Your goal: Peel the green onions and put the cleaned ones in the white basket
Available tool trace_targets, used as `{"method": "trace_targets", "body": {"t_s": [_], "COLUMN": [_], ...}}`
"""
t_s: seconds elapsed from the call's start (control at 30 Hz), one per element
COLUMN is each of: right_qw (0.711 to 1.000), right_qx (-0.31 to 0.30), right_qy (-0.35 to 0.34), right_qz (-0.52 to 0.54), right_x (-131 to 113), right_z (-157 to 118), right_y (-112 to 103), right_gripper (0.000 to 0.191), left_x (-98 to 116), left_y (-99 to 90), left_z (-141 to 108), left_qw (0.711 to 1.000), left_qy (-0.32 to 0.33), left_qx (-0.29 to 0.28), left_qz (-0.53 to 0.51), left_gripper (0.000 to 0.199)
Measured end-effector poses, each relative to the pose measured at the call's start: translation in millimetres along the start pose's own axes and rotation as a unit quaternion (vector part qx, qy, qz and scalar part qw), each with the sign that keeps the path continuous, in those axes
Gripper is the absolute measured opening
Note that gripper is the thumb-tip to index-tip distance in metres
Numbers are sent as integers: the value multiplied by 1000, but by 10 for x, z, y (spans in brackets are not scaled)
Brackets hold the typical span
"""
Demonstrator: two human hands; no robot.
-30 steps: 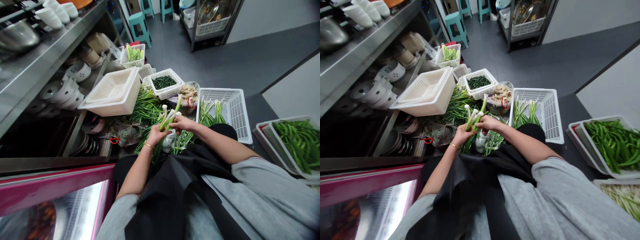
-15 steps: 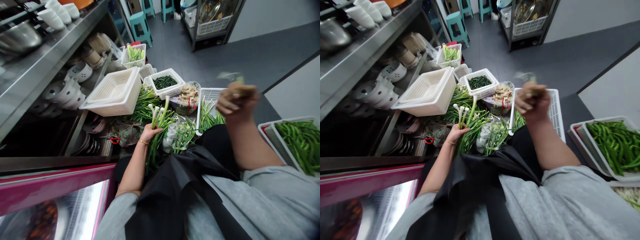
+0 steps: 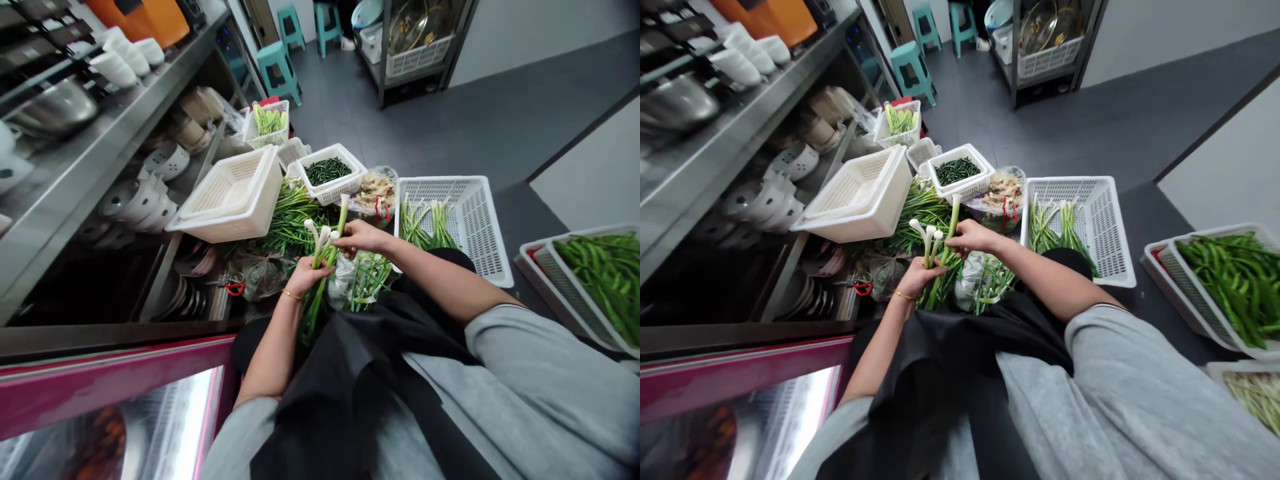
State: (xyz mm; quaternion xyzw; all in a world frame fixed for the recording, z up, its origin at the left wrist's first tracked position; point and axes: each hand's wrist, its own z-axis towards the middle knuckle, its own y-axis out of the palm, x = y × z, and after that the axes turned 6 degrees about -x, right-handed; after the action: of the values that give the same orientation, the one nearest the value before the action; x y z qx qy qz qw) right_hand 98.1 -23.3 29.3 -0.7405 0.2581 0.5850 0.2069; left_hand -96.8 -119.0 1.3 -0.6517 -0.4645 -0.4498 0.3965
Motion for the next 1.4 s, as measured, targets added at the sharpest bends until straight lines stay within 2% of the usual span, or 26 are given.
{"method": "trace_targets", "body": {"t_s": [0.07, 0.2, 0.27, 0.4, 0.47, 0.53, 0.63, 0.7, 0.77, 0.8, 0.87, 0.9, 0.97, 1.03, 1.1, 1.17, 1.2, 1.27, 1.3, 1.4], "right_qw": [999, 996, 997, 997, 997, 994, 993, 994, 987, 975, 939, 924, 908, 923, 955, 987, 994, 986, 979, 967], "right_qx": [-41, -75, -65, -2, -36, -92, -118, -88, -16, 32, 109, 124, 116, 91, 80, 70, 68, 64, 62, 72], "right_qy": [-5, -21, -9, -5, -4, 4, -19, -55, -79, -75, -3, 50, 146, 167, 122, 22, -41, -156, -196, -230], "right_qz": [29, 42, 47, 73, 73, 58, 22, -29, -137, -207, -326, -358, -376, -334, -260, -140, -81, 0, 12, -81], "right_x": [-25, 15, 33, 31, 16, -1, -18, 2, 81, 148, 325, 424, 593, 650, 535, 259, 84, -272, -428, -727], "right_z": [-27, -133, -150, -126, -135, -169, -220, -215, -167, -133, -68, -45, -29, -43, -63, -65, -54, -2, 42, 244], "right_y": [-2, -64, -71, -47, -52, -68, -87, -102, -139, -167, -234, -268, -326, -377, -420, -423, -392, -254, -153, 141], "right_gripper": [22, 26, 31, 35, 35, 34, 31, 26, 18, 13, 8, 8, 2, 12, 28, 41, 43, 39, 35, 31], "left_x": [-22, -50, -30, 17, 15, 0, -16, -11, 7, 19, 48, 63, 87, 98, 97, 101, 110, 146, 171, 240], "left_y": [-39, -92, -56, 51, 62, 43, 8, 7, 17, 19, 5, -14, -72, -142, -197, -217, -213, -184, -165, -137], "left_z": [-26, -38, -30, -35, -52, -74, -104, -124, -146, -158, -178, -185, -187, -174, -147, -102, -73, -3, 36, 136], "left_qw": [999, 996, 997, 999, 999, 997, 991, 984, 975, 968, 960, 959, 967, 975, 979, 981, 981, 982, 986, 993], "left_qy": [-5, -12, -4, 18, 17, 6, -11, -7, 22, 44, 88, 102, 110, 99, 80, 53, 39, 32, 42, 82], "left_qx": [-27, -82, -72, -27, -40, -77, -128, -155, -185, -198, -204, -191, -142, -98, -98, -126, -143, -153, -134, -34], "left_qz": [-18, -36, -28, 27, 30, 5, -49, -85, -126, -145, -172, -180, -183, -174, -158, -137, -125, -102, -95, -72], "left_gripper": [30, 31, 30, 32, 33, 32, 33, 39, 48, 51, 54, 53, 51, 55, 54, 49, 46, 40, 39, 35]}}
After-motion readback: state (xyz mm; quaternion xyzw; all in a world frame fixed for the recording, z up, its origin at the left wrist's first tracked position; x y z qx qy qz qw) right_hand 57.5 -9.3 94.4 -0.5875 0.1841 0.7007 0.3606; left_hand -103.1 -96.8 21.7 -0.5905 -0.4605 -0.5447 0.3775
